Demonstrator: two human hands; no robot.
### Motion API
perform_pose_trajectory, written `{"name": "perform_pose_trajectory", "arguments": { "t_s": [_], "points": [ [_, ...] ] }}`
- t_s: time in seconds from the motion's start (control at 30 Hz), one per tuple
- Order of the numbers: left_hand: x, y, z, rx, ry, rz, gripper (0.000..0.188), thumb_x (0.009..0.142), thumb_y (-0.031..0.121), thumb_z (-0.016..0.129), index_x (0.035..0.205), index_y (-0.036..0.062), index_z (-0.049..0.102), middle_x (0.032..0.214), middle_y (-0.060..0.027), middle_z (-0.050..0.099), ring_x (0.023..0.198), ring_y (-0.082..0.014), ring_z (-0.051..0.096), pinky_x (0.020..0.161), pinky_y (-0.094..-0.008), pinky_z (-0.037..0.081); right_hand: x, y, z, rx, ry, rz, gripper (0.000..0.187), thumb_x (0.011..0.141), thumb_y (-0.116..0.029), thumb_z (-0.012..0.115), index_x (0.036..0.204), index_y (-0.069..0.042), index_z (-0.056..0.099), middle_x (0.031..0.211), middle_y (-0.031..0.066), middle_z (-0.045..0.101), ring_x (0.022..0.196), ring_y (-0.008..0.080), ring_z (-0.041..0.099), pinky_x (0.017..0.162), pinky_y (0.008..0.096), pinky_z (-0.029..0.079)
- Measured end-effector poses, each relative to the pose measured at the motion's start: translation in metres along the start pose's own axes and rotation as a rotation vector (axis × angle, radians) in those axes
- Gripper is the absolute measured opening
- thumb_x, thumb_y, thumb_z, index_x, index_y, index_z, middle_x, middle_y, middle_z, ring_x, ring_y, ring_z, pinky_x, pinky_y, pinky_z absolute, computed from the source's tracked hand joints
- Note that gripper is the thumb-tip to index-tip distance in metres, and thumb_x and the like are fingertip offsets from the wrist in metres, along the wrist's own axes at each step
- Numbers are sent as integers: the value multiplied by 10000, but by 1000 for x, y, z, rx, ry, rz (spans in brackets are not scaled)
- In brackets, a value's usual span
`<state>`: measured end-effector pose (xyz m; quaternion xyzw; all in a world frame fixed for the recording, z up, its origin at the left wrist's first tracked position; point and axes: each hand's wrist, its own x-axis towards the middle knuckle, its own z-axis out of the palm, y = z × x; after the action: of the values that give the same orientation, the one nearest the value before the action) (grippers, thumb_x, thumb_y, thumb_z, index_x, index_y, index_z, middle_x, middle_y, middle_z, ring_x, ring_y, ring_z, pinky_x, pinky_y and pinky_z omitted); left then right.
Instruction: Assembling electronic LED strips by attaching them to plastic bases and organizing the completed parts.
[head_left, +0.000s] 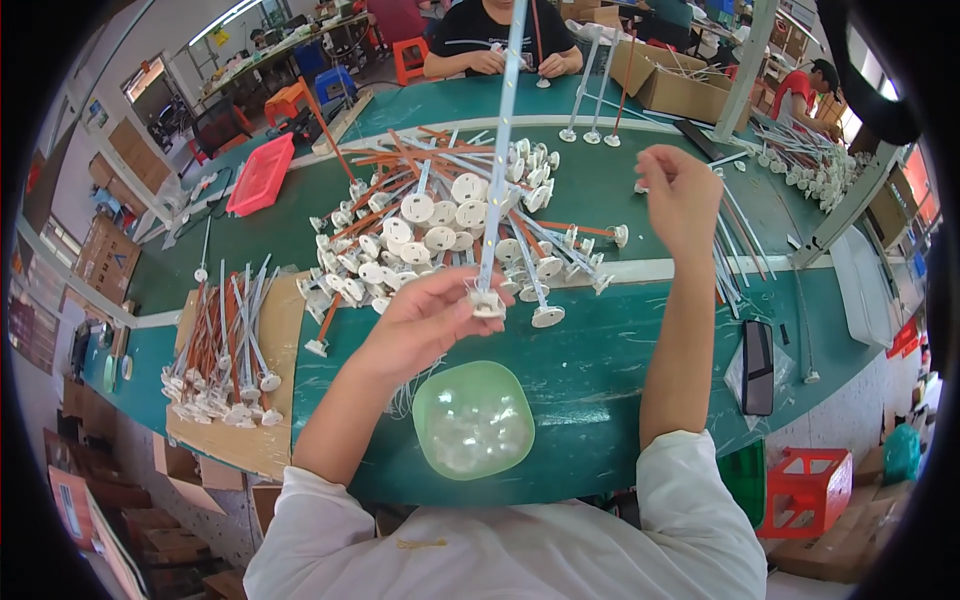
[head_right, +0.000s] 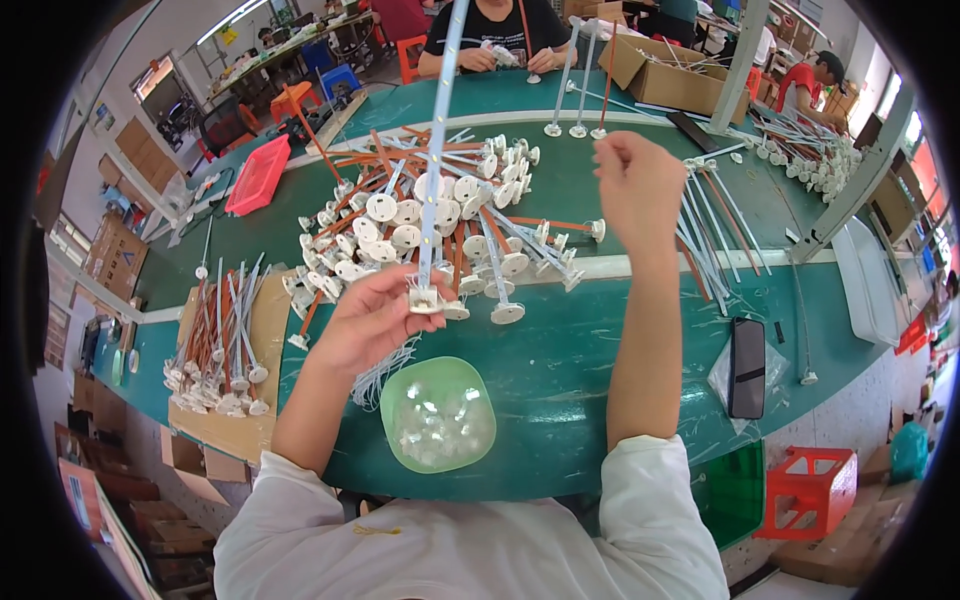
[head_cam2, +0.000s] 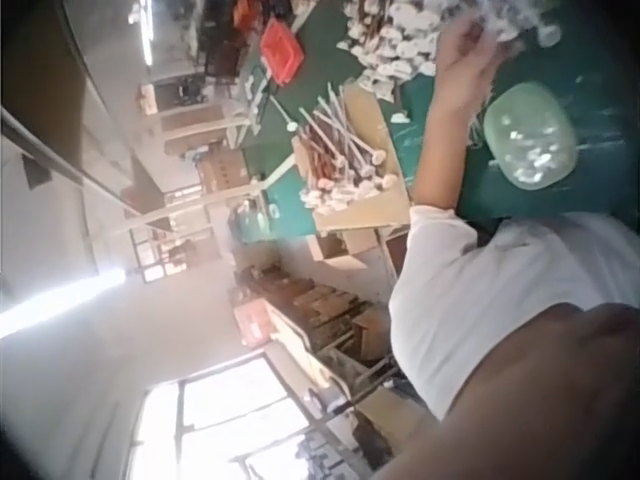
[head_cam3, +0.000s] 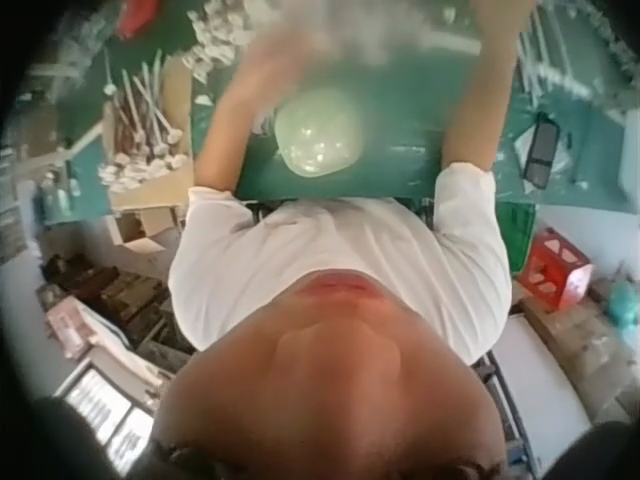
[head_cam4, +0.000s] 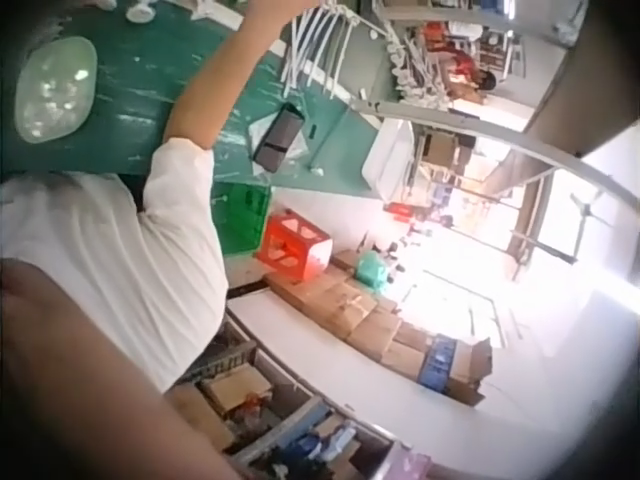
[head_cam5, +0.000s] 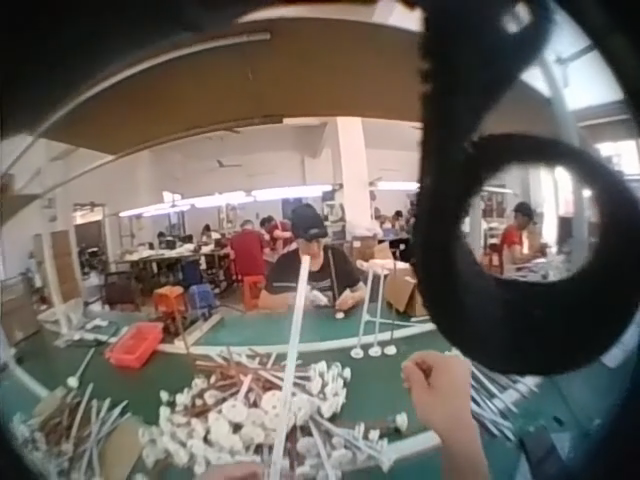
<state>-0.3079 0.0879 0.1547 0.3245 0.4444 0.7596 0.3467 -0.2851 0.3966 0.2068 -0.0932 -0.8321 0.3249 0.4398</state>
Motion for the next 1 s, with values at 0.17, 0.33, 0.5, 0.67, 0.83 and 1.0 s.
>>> {"name": "perform_pose_trajectory", "arguments": {
  "t_s": [0.17,0.33,0.5,0.67,0.83,1.0],
  "points": [
    [0,13,-1,42,-26,83,423,964,128,535,1346,-28,444,1240,-213,555,1039,-225,599,897,-339,495,7,17,-17,-435,-70,89,285,901,-249,594,832,12,688,632,106,652,628,189,666,608,309,489],
    [-4,20,0,94,-98,195,427,955,130,557,1359,30,465,1245,-156,569,1054,-210,595,907,-338,492,-5,-7,-14,-367,-243,-60,144,865,-128,601,869,-15,691,723,95,665,683,215,648,645,308,486],
    [-12,27,2,59,-90,219,431,954,130,562,1361,32,460,1254,-156,568,1051,-203,594,903,-339,493,-31,-79,-2,130,-141,-551,155,736,32,691,884,-10,673,837,94,688,729,218,653,656,297,500],
    [-14,28,5,-14,-72,258,428,953,134,569,1349,16,459,1260,-140,569,1069,-191,592,921,-332,490,-68,-115,22,345,-104,-923,260,602,-4,795,828,-15,669,827,94,674,697,239,641,608,305,514],
    [-17,29,14,11,-22,322,443,928,86,597,1341,3,463,1265,-126,571,1125,-192,570,942,-345,482,-79,-117,36,313,-16,-1005,282,592,-16,816,832,-11,669,826,108,679,692,253,645,565,309,517],
    [-20,34,13,180,-53,388,447,886,5,624,1314,-17,496,1267,-120,572,1155,-197,556,962,-356,471,-79,-113,35,383,-34,-1043,316,574,-22,834,843,-1,669,830,101,676,677,249,633,559,307,514]
  ]
}}
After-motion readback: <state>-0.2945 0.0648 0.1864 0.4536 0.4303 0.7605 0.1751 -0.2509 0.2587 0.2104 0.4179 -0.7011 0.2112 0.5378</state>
